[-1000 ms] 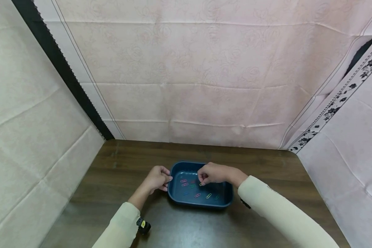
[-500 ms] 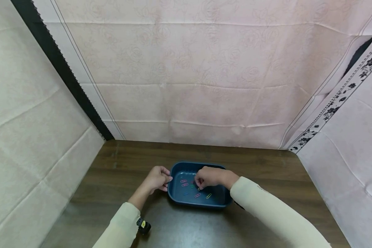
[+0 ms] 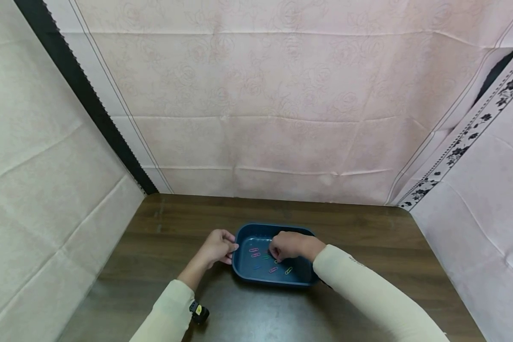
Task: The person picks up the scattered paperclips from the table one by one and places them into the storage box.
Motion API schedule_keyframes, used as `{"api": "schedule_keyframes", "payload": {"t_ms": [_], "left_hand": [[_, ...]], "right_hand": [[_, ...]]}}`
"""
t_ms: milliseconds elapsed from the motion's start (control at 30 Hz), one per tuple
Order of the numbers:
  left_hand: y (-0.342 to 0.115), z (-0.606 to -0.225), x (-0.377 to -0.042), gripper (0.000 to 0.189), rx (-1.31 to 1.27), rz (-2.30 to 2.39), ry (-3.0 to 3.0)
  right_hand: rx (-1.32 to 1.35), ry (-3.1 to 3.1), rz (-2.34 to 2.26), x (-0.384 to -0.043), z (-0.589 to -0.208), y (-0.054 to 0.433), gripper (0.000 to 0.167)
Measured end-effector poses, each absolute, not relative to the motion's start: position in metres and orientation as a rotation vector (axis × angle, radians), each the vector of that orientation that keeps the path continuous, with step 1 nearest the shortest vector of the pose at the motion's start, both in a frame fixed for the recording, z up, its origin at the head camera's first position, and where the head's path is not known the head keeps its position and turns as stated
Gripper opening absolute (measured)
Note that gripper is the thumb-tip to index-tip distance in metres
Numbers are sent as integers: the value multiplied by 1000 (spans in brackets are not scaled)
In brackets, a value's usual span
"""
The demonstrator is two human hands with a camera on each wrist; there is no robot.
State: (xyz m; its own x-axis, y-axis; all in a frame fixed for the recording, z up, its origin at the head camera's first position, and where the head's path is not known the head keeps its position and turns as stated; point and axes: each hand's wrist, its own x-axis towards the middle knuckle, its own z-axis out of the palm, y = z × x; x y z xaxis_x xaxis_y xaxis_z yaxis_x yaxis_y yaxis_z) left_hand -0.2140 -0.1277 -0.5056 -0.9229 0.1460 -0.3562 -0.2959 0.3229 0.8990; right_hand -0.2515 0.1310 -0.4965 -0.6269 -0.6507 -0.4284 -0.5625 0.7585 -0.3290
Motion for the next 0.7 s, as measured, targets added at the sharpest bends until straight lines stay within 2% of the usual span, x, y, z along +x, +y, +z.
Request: {"api": "schedule_keyframes", "payload": {"t_ms": [700], "left_hand": [[-127,-501,-212,20,-141,1603,2241]], "right_hand": [[-950,2434,-210,-251,-495,131,9]]}}
